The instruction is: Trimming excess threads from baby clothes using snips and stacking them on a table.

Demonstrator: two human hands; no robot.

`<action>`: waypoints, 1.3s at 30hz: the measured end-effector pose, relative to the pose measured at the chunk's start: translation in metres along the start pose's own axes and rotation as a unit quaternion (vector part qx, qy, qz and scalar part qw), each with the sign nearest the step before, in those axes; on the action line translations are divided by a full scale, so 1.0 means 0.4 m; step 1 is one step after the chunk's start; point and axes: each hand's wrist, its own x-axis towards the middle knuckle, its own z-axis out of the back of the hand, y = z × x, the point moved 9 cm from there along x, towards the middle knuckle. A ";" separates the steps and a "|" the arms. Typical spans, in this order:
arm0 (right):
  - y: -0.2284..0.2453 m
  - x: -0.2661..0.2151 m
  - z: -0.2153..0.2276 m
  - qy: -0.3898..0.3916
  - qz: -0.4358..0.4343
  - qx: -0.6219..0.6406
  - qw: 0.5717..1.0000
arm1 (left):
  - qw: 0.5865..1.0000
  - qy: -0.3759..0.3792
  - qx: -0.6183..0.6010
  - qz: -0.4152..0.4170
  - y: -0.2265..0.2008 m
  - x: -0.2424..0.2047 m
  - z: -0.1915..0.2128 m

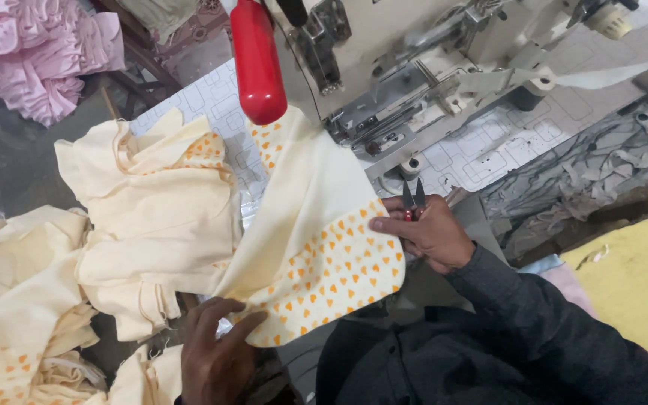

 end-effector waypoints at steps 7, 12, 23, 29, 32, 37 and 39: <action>0.015 0.015 -0.005 0.102 0.080 -0.009 0.992 | 0.998 -0.051 0.047 -0.008 -0.023 0.041 0.030; 0.050 0.027 -0.015 0.055 0.075 -0.006 0.996 | 0.995 -0.067 0.074 -0.021 -0.021 0.070 0.040; 0.087 0.064 -0.045 0.037 0.185 0.051 0.981 | 0.992 -0.099 0.076 -0.025 0.043 0.107 0.010; -0.062 0.008 -0.205 0.044 0.011 0.241 0.969 | 0.992 -0.094 0.077 -0.034 0.036 0.110 0.016; -0.083 0.017 -0.224 0.002 -0.015 0.252 0.968 | 0.992 -0.085 0.085 -0.034 0.026 0.111 0.006; -0.070 0.031 -0.187 0.013 -0.002 0.244 0.970 | 0.982 -0.091 0.154 -0.065 -0.020 0.089 -0.024; -0.040 0.038 -0.190 0.047 0.025 0.252 0.966 | 0.981 -0.085 0.162 -0.066 -0.058 0.089 -0.047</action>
